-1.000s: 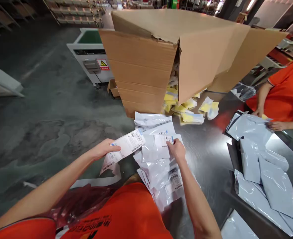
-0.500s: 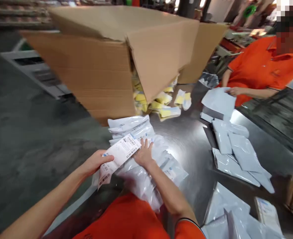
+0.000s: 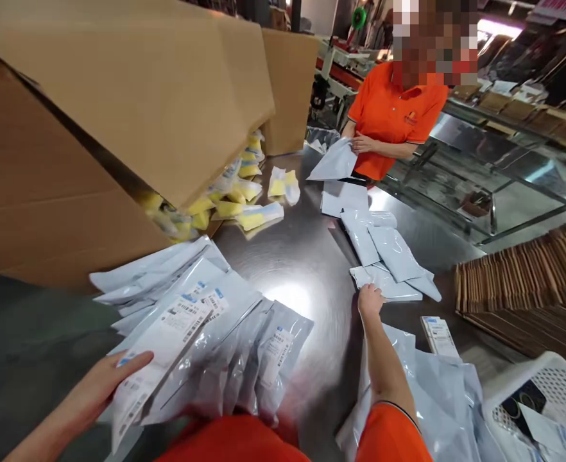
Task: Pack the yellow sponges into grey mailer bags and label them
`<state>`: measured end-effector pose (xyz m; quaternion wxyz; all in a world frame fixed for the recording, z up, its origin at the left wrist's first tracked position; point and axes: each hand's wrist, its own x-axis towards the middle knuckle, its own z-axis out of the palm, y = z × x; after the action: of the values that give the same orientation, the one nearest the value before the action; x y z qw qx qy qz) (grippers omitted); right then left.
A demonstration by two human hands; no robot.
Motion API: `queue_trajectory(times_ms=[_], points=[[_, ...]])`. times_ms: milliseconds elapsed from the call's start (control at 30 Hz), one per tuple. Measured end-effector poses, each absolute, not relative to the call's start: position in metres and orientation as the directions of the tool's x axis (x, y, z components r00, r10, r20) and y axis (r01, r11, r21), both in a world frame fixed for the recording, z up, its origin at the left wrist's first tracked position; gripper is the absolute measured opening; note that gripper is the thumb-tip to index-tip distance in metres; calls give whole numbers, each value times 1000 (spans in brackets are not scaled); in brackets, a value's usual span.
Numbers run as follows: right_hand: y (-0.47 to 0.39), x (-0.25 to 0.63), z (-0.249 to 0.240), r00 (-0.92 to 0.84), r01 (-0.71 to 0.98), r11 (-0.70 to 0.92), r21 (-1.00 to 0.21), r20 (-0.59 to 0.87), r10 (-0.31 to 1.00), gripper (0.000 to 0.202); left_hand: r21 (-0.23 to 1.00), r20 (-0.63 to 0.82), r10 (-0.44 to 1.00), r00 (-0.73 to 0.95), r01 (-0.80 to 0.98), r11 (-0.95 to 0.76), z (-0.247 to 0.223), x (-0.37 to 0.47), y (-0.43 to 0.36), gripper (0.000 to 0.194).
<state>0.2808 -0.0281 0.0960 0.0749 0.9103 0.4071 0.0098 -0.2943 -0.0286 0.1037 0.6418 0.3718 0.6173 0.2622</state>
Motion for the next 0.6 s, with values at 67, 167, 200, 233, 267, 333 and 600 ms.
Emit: queue_trajectory(times_ms=[67,167,200,233,267,333,600], points=[[-37,279,103,610,791,-601,116,-80,788,42,798,-602,795,75,84,597,107,-292,-27,48],[-42,250,129,482,876,-483,-12,80,873,41,823,-568,823,22,-18,568,119,-292,-31,45],[-42,232,139,414,910,-407,-74,189,890,41,837,-546,838,3,-49,545,125,-294,-33,44],[-43,210,148,332,943,-306,-131,304,893,41,851,-522,852,-26,-85,519,130,-297,-35,43],[-43,184,156,238,968,-183,-171,399,885,40,862,-501,863,-60,-122,492,136,-300,-38,42],[-45,120,169,29,978,78,-191,499,866,39,883,-454,879,-145,-203,422,146,-310,-43,42],[-37,-110,164,-561,787,531,-314,-5,828,38,937,-348,929,-123,-69,342,162,-349,-102,50]])
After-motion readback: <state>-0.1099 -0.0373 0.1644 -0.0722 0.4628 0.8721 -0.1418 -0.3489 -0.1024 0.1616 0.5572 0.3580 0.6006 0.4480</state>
